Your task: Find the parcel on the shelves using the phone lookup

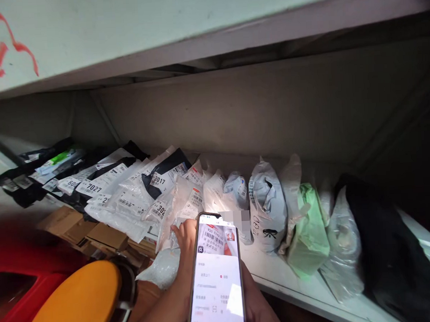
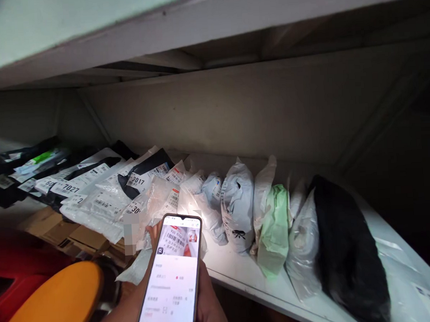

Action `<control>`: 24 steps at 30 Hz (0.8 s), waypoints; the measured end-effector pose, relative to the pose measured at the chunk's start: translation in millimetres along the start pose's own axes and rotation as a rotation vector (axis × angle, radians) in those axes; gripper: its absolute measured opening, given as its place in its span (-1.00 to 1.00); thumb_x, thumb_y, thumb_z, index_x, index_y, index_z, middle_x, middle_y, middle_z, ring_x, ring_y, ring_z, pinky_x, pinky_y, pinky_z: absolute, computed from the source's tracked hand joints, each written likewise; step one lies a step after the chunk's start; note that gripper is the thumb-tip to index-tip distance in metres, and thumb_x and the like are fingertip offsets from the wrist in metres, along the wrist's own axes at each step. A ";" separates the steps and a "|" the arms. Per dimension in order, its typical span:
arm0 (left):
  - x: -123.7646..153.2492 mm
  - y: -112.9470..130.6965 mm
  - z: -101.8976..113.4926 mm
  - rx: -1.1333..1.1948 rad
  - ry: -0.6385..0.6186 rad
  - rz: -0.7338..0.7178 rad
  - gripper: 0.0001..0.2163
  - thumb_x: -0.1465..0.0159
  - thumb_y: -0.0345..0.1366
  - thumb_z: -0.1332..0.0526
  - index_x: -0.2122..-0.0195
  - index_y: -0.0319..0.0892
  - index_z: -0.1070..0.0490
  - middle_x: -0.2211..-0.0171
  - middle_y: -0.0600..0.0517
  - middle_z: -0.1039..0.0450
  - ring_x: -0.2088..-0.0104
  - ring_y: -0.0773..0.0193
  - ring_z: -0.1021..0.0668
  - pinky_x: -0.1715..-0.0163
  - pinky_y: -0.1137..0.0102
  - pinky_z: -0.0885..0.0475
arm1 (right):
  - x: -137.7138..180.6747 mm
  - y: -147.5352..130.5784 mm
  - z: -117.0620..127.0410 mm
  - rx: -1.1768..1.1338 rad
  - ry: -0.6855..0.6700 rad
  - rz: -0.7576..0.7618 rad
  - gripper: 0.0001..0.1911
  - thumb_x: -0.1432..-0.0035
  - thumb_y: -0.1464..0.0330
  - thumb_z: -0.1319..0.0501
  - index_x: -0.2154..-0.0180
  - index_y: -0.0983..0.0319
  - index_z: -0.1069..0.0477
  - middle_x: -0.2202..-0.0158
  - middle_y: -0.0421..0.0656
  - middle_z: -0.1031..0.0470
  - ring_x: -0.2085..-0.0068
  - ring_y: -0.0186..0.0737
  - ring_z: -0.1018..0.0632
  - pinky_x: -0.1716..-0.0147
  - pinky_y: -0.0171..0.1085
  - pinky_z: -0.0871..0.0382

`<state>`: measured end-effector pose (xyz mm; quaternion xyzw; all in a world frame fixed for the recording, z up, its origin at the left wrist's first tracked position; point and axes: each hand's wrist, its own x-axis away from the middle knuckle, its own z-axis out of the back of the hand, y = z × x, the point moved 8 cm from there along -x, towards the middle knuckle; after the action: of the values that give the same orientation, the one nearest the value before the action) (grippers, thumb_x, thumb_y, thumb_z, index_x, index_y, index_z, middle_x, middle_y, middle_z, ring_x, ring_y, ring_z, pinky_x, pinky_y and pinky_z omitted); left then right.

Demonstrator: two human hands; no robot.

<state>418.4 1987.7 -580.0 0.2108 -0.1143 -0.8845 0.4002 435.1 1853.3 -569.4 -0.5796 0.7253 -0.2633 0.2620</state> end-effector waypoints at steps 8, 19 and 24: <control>-6.7 -11.9 2.3 0.092 -0.052 0.170 -0.52 -0.18 -0.57 0.22 0.12 -0.05 -0.39 0.28 -0.07 -0.46 0.12 0.03 -0.45 -0.20 -0.17 0.07 | -8.5 14.9 7.8 -0.059 0.150 -0.196 -0.23 0.15 -0.07 -0.27 -0.05 0.14 -0.21 0.27 -0.07 -0.56 0.20 0.05 -0.57 0.09 0.05 -0.36; -4.5 22.3 51.0 -0.075 -0.130 0.011 -0.56 -0.21 -0.48 0.05 -0.12 -0.17 -0.27 0.14 -0.13 -0.47 0.01 0.01 -0.43 -0.12 -0.03 -0.13 | -18.7 30.2 -3.7 -0.130 0.069 -0.314 -0.24 0.19 -0.17 -0.22 0.07 0.22 -0.36 0.31 -0.07 -0.58 0.14 0.11 -0.56 0.18 0.04 -0.43; -12.7 18.7 78.9 -0.075 0.012 0.072 -0.51 -0.21 -0.34 -0.04 -0.20 -0.22 -0.13 0.20 -0.12 -0.50 0.15 0.02 -0.51 0.09 0.11 -0.35 | -3.2 7.2 -25.0 0.043 -0.056 -0.189 -0.41 -0.11 -0.04 -0.06 -0.02 0.22 -0.33 0.29 -0.04 -0.56 0.11 0.10 -0.54 0.23 0.06 -0.46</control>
<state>401.6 1987.7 -499.7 0.1967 -0.0865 -0.8719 0.4401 413.6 1859.7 -555.9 -0.6469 0.6538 -0.2862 0.2685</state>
